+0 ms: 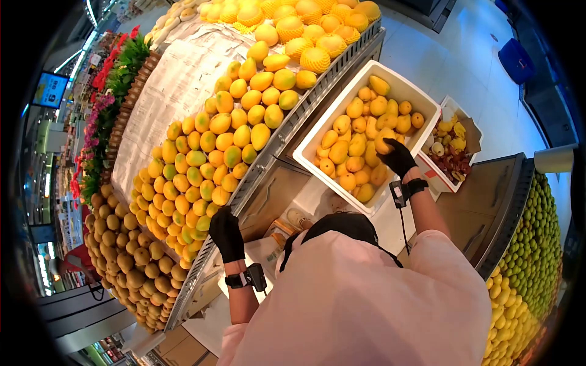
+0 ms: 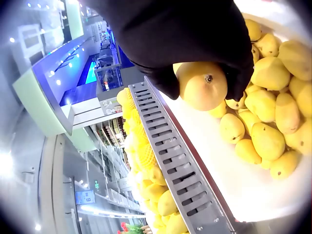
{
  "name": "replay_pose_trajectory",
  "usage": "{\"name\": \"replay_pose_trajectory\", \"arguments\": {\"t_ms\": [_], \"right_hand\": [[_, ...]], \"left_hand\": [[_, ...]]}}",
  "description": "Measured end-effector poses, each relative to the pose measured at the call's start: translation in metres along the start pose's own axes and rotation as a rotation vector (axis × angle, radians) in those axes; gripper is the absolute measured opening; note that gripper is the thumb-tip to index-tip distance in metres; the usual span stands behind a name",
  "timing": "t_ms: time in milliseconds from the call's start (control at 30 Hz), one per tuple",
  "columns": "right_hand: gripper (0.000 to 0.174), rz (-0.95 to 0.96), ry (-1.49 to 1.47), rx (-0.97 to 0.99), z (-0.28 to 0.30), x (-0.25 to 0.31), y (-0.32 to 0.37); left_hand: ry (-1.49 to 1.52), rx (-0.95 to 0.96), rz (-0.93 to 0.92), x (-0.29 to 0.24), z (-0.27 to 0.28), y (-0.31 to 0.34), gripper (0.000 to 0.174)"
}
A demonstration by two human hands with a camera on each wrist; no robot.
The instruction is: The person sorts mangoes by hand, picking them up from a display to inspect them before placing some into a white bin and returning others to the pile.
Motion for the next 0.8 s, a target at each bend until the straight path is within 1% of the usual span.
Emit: {"name": "replay_pose_trajectory", "arguments": {"t_ms": [67, 100, 133, 200, 267, 300, 333, 367, 433, 500, 533, 567, 600, 667, 700, 733, 767, 800], "right_hand": [[0.044, 0.009, -0.010, -0.044, 0.020, -0.011, -0.018], [0.044, -0.080, -0.241, -0.048, 0.026, -0.019, -0.023], [0.044, -0.168, -0.472, -0.075, 0.030, -0.020, -0.028], [0.035, -0.105, -0.296, -0.159, 0.033, -0.013, -0.030], [0.036, -0.275, -0.394, -0.177, 0.029, -0.023, -0.039], [0.040, -0.398, -0.473, -0.167, 0.024, -0.029, -0.042], [0.044, -0.523, -0.553, -0.160, 0.018, -0.036, -0.039], [0.044, -0.080, 0.116, 0.113, 0.004, -0.011, -0.034], [0.046, -0.507, -0.392, 0.073, -0.021, -0.034, -0.036], [0.049, 0.021, 0.612, 0.336, -0.057, 0.006, -0.030], [0.048, 0.157, 0.594, 0.351, -0.070, 0.006, -0.029], [0.048, 0.294, 0.574, 0.367, -0.083, -0.004, -0.030], [0.051, 0.205, 0.481, 0.389, -0.092, -0.030, -0.039], [0.056, 0.131, 0.433, 0.382, -0.111, -0.037, -0.045], [0.056, 0.143, 0.481, 0.355, -0.113, -0.032, -0.043], [0.052, 0.080, 0.301, 0.314, -0.107, -0.064, -0.055], [0.048, 0.026, 0.117, 0.265, -0.100, -0.097, -0.067], [0.041, 0.066, 0.158, 0.227, -0.093, -0.111, -0.077]], "left_hand": [[0.049, 0.036, 0.058, 0.003, 0.000, 0.009, 0.014], [0.073, 0.049, 0.089, 0.005, 0.001, 0.014, 0.013], [0.156, 0.043, 0.183, 0.014, -0.002, 0.019, 0.016], [0.346, 0.031, 0.282, 0.036, -0.010, 0.029, 0.011], [0.703, -0.016, 0.404, 0.052, -0.020, 0.037, 0.006], [0.876, -0.057, 0.464, 0.060, -0.026, 0.041, 0.009], [1.201, -0.096, 0.640, 0.052, -0.027, 0.041, 0.011], [1.525, -0.137, 0.815, 0.045, -0.033, 0.043, 0.012], [1.557, -0.120, 0.808, 0.041, -0.034, 0.044, 0.014], [1.614, -0.089, 0.780, 0.039, -0.039, 0.042, 0.017], [1.555, -0.141, 0.856, 0.030, -0.037, 0.040, 0.022], [1.648, -0.047, 0.781, 0.028, -0.040, 0.039, 0.026], [1.701, -0.032, 0.786, 0.029, -0.043, 0.041, 0.027], [1.751, -0.012, 0.783, 0.029, -0.049, 0.044, 0.029], [1.747, -0.006, 0.776, 0.029, -0.050, 0.045, 0.030], [1.744, -0.004, 0.768, 0.028, -0.051, 0.045, 0.030], [1.740, -0.020, 0.801, 0.028, -0.051, 0.047, 0.030], [1.737, -0.040, 0.831, 0.026, -0.050, 0.048, 0.030]]}}
Point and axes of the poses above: each hand's wrist, its own y-axis away from the middle knuckle, its own z-axis out of the back of the hand, x = y × z, the point moved 7 cm from there along -y, towards the middle knuckle, and after that the axes turned 2 degrees about x, right-handed, at the moved point
